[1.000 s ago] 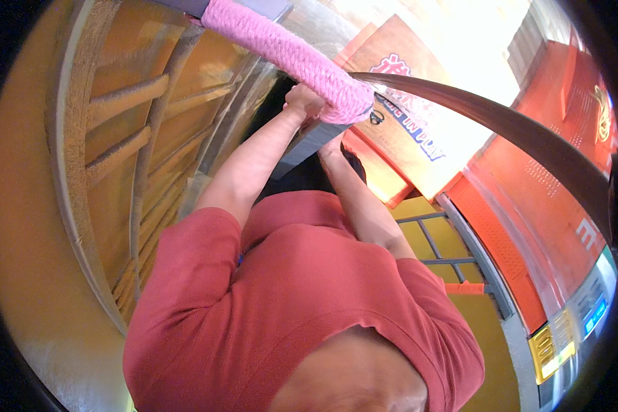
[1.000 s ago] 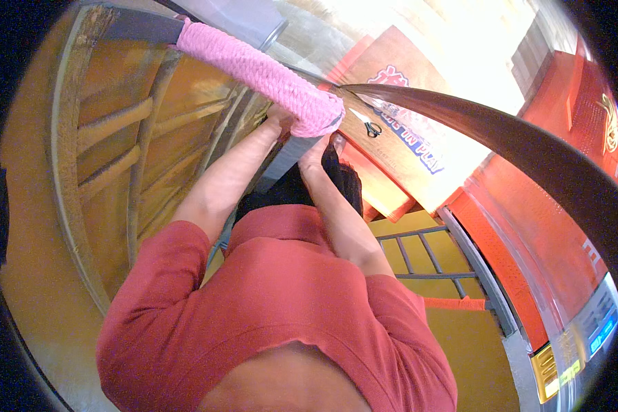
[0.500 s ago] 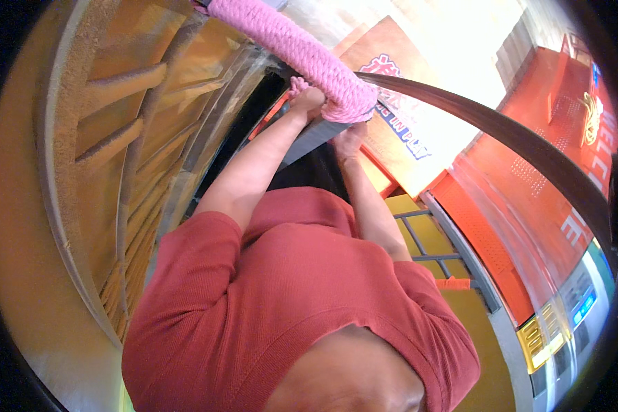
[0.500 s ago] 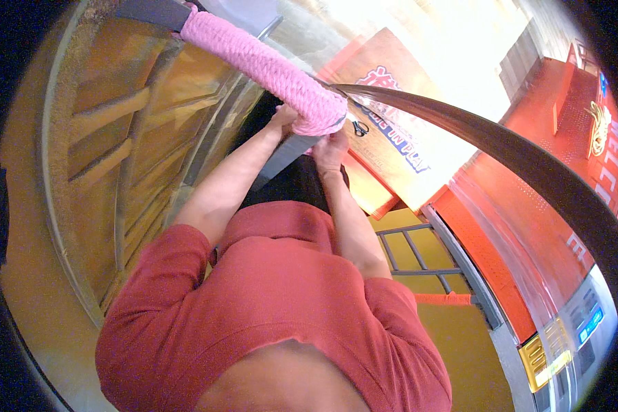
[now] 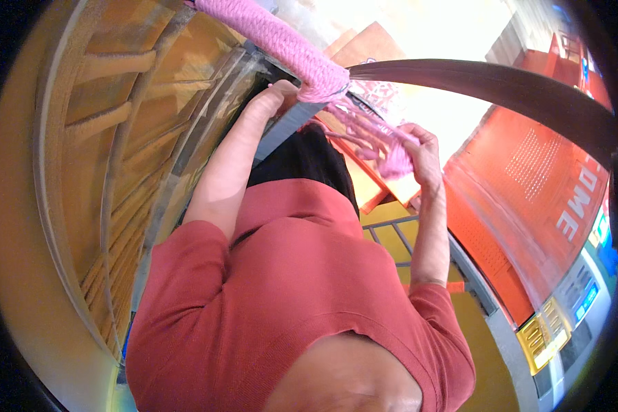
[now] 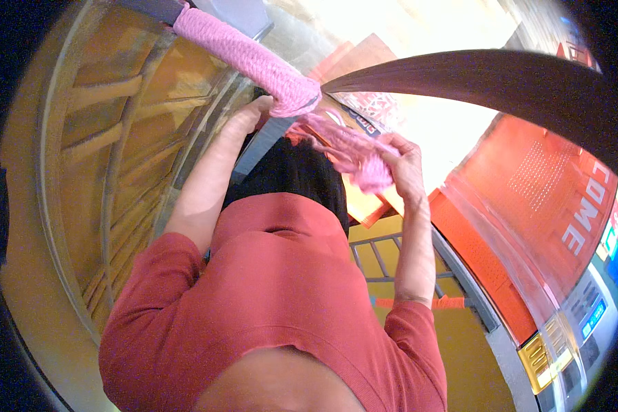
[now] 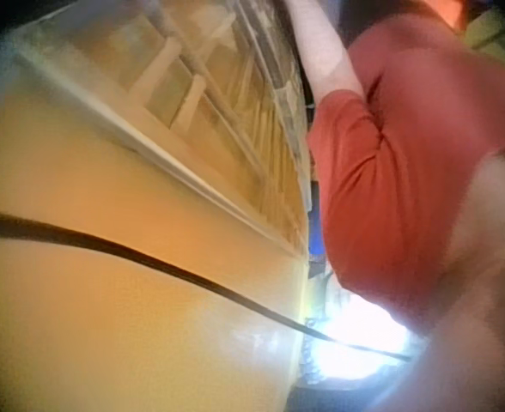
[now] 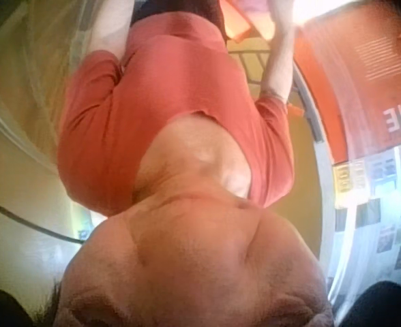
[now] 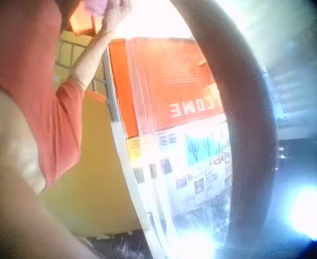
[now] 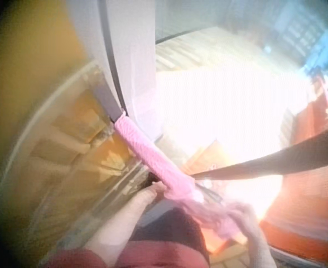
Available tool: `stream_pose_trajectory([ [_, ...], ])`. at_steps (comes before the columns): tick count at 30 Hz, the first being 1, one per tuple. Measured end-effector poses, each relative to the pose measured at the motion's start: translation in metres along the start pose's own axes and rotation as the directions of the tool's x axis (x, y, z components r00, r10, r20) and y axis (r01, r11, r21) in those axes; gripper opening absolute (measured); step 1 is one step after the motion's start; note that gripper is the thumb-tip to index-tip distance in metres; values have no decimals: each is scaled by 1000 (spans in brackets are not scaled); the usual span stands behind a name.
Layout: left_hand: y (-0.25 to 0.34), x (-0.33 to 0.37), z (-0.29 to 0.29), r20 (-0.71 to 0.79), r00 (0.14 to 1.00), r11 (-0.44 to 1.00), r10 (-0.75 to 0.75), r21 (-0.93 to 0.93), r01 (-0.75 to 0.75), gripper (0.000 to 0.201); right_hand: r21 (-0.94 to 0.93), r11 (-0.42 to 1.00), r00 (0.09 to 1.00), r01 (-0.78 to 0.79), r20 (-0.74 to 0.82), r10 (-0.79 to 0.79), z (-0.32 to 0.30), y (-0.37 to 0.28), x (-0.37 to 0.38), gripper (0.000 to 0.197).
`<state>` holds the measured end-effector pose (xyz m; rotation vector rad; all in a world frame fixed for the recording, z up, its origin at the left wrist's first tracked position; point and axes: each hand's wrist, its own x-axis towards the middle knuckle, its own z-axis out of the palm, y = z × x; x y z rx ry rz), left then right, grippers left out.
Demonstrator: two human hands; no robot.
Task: The person wraps a pink rope around a metal horizontal structural bar and ties it into multiple knots by hand.
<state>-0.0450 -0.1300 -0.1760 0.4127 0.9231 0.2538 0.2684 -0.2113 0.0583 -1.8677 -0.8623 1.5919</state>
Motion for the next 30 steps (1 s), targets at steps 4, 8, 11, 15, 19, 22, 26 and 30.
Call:
stream_pose_trajectory([
  [4, 26, -57, 51, -456, 789, 904, 413, 314, -291, 11, -207, 978, 897, -9, 431, 99, -29, -2, -25, 8],
  [8, 28, -129, 121, -406, 119, 423, 906, 869, -257, 11, 58, 981, 865, -184, 484, 133, -38, -8, -38, 14],
  [11, -12, -152, 170, 155, 242, -43, 958, 910, -412, 10, 312, 880, 835, -357, 530, 150, -47, -7, -48, 14],
  [15, -47, -104, 177, 290, 628, -239, 722, 957, -166, 61, 513, 760, 820, -399, 570, 46, -51, 10, -61, 17],
  [19, -113, -11, 88, 165, 770, -637, 617, 680, 365, 39, 541, 591, 742, -598, 653, 153, -65, 11, -67, 18],
  [22, -107, -22, 79, 90, 953, -891, 289, 389, 233, 34, 491, 489, 592, -721, 803, 66, -77, 13, -63, 16],
  [26, -97, -52, 111, -91, 925, -148, 368, 977, 155, 30, 269, 932, 817, -244, 574, 49, -79, 16, -56, 8],
  [30, -82, -108, 228, 156, 805, 131, 573, 952, -278, 24, 169, 978, 880, -121, 475, 27, -81, 28, -53, 8],
])
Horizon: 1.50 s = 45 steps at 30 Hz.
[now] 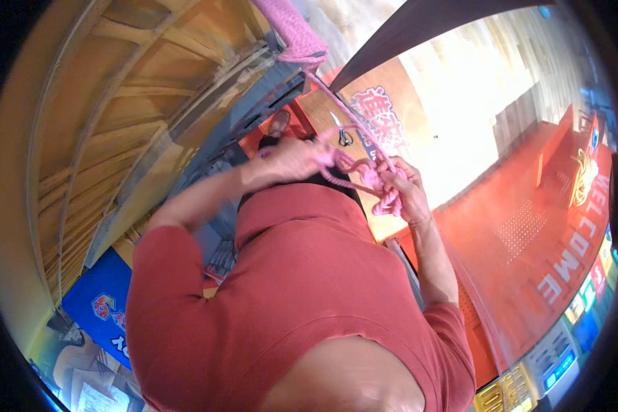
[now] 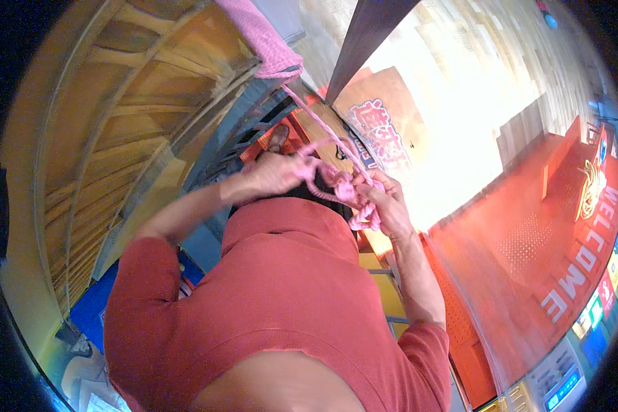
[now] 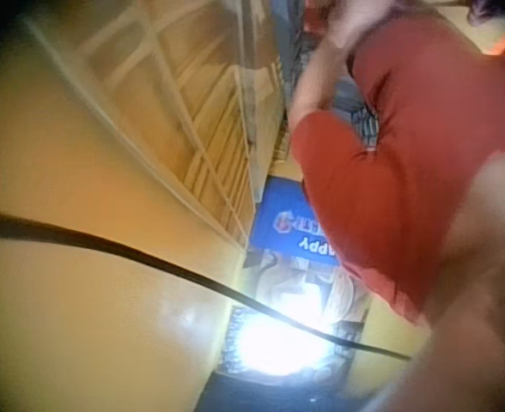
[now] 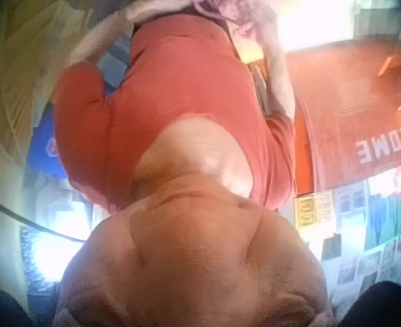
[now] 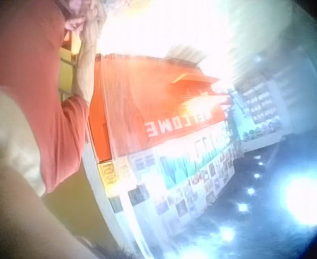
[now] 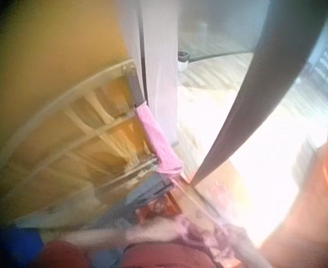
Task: The person wraps a pink rope around a metal horizontal structural bar and ties it into multiple knots by hand.
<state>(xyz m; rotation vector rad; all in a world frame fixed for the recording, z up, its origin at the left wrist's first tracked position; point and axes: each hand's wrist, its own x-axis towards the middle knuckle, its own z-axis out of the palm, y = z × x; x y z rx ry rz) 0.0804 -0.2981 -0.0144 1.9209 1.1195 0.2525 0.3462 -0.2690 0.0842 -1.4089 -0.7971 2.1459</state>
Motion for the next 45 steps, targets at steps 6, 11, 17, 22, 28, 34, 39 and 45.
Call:
stream_pose_trajectory([
  [6, 136, 27, -18, -518, 364, 574, 774, 333, -748, 32, 468, 880, 965, -82, 258, -47, 43, 11, -2, 38],
  [11, 166, 41, -22, -503, 521, 655, 689, 124, -746, 42, 553, 833, 977, -9, 182, -111, 52, 13, -10, 43],
  [17, 176, 44, -34, -484, 730, 868, 483, 373, -327, 44, 628, 763, 980, 150, 9, -201, 50, 22, -15, 48],
  [22, 168, 41, -44, -495, 844, 951, 206, 303, -55, 43, 819, 571, 977, -54, 160, -138, 43, 25, -17, 61],
  [28, 143, 27, -73, -89, 944, 940, 319, -98, -327, 52, 327, 943, 984, -56, 177, -2, 29, 16, -16, 57],
  [34, 48, 28, -91, -181, 901, 919, 393, 70, -387, 33, 556, 811, 976, -181, 204, 77, 53, -6, -32, 41],
  [39, 29, 47, -84, -144, 946, 957, 289, 54, -284, 13, 521, 834, 962, -180, 268, 40, 27, 11, -19, 34],
  [45, 27, 41, -76, -286, 952, 923, 113, -324, -207, 9, 313, 950, 991, 18, 118, -58, 53, -3, -33, 25],
])
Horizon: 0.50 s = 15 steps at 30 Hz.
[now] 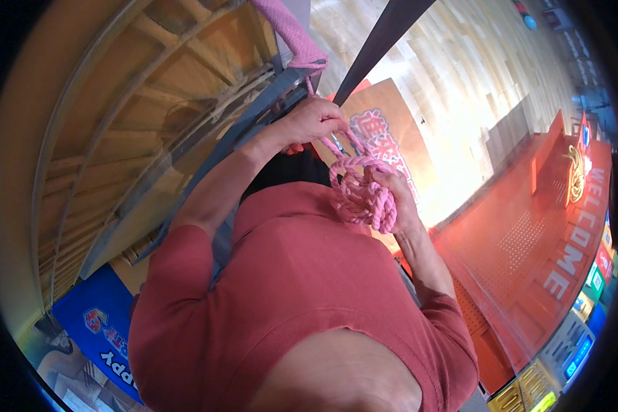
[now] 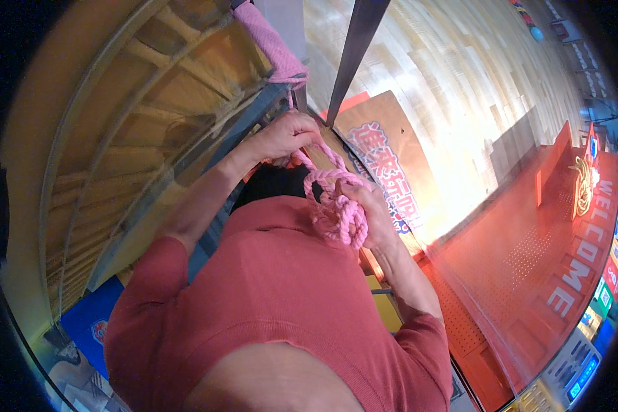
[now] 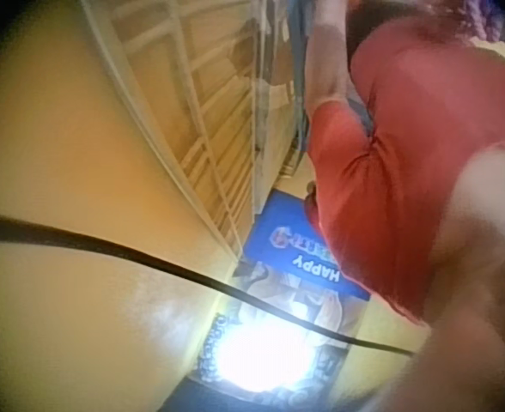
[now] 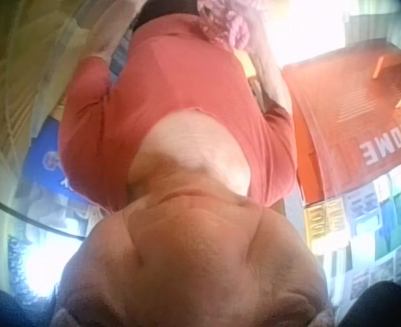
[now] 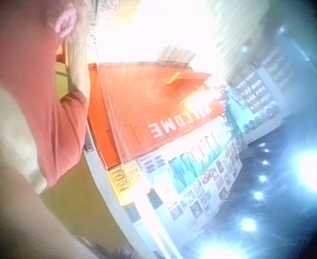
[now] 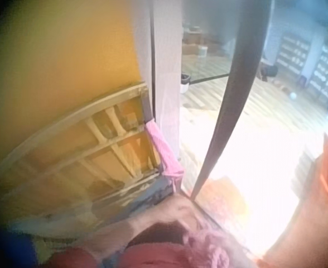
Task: The person wraps a pink rope around a metal horizontal structural bar and ties it into multiple knots by hand.
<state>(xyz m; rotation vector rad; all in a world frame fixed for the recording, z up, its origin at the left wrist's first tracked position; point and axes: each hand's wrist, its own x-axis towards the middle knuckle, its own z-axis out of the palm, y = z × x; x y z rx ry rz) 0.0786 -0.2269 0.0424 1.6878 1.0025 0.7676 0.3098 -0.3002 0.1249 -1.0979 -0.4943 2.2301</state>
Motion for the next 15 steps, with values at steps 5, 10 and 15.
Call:
stream_pose_trajectory([
  [5, 9, 14, 3, -38, 996, 996, 78, 44, -76, 11, -35, 992, 992, 118, 49, -116, 5, -25, -1, 43],
  [10, 25, 50, -31, 65, 978, 968, 200, 138, -207, 10, -99, 940, 944, 328, -9, -330, 23, -72, 26, 45],
  [15, 10, 68, -79, -47, 996, 995, -80, -55, 78, 22, -521, 580, 754, 627, 216, -621, 54, -112, 90, 28],
])
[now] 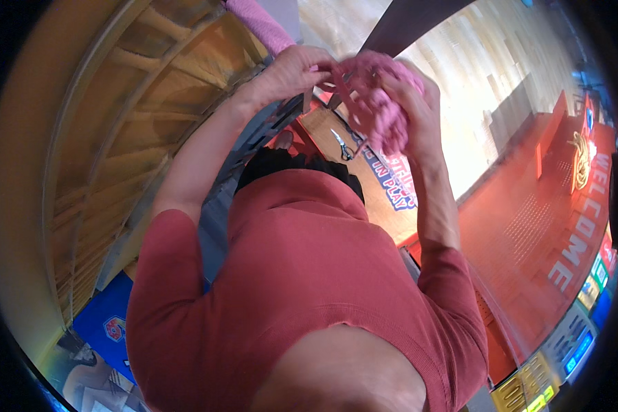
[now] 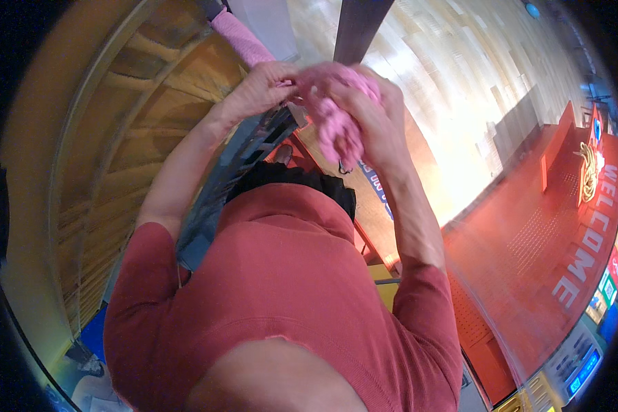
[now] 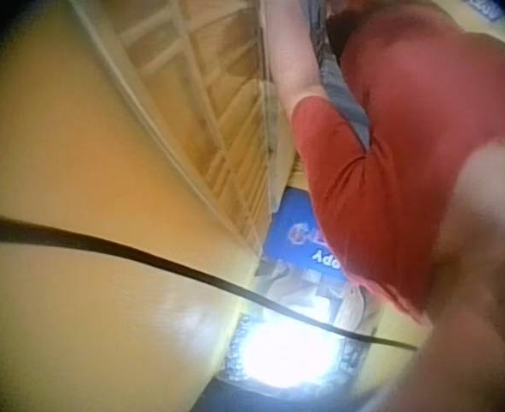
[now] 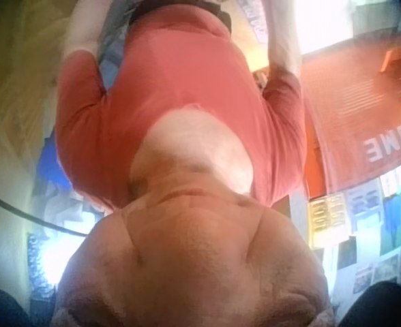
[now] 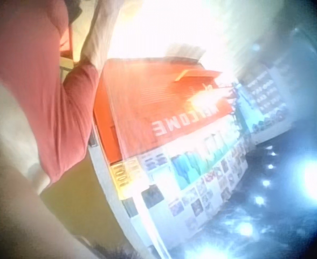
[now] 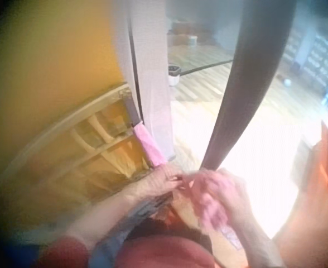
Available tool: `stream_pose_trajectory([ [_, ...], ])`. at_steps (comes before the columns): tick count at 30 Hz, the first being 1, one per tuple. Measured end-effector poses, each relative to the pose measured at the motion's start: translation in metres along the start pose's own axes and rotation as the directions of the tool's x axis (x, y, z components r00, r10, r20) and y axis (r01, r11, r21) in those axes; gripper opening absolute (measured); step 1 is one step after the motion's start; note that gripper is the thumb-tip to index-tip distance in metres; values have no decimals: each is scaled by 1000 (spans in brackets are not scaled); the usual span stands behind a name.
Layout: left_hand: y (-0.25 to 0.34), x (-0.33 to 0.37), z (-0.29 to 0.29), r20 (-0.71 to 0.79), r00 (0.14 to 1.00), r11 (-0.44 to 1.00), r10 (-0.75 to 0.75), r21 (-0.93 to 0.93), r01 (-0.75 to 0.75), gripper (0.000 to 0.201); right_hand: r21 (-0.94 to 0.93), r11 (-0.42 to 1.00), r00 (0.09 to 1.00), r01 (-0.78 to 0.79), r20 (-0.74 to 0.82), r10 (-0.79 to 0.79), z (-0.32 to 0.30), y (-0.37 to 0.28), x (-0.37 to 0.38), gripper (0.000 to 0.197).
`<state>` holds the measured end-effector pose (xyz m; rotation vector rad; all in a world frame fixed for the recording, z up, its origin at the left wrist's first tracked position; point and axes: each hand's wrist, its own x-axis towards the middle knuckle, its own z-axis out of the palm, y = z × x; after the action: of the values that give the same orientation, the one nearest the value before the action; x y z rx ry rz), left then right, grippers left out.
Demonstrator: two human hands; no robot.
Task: The person wraps a pink rope around a metal horizontal structural bar and ties it into multiple knots by hand.
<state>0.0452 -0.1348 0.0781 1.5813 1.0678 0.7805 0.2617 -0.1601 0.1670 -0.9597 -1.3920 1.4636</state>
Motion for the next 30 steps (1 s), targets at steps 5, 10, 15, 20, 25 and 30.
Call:
stream_pose_trajectory([
  [5, 1, 13, -13, -244, 963, 967, 115, 249, -53, 15, -112, 988, 989, 106, -92, -117, 5, 18, 51, 17],
  [10, -20, 31, -10, -345, 924, 927, 165, 375, -25, 16, -30, 996, 977, 83, -194, -87, -2, 43, 74, 16],
  [15, 0, 15, -4, -246, 964, 995, -102, -16, 101, 12, 203, 976, 971, 74, -237, -24, 11, 41, 74, 14],
  [20, 4, 23, -23, 51, 998, 975, -30, 221, 18, 34, 43, 993, 956, 106, -280, -89, 4, 45, 71, 20],
  [25, -15, 4, -35, 237, 924, 634, 300, 674, -379, 48, -46, 997, 952, 57, -298, -69, 1, 38, 76, 13],
  [30, -29, 3, -40, 294, 877, 615, 380, 628, -477, 43, 136, 991, 945, 19, -327, 27, 6, 37, 76, 10],
])
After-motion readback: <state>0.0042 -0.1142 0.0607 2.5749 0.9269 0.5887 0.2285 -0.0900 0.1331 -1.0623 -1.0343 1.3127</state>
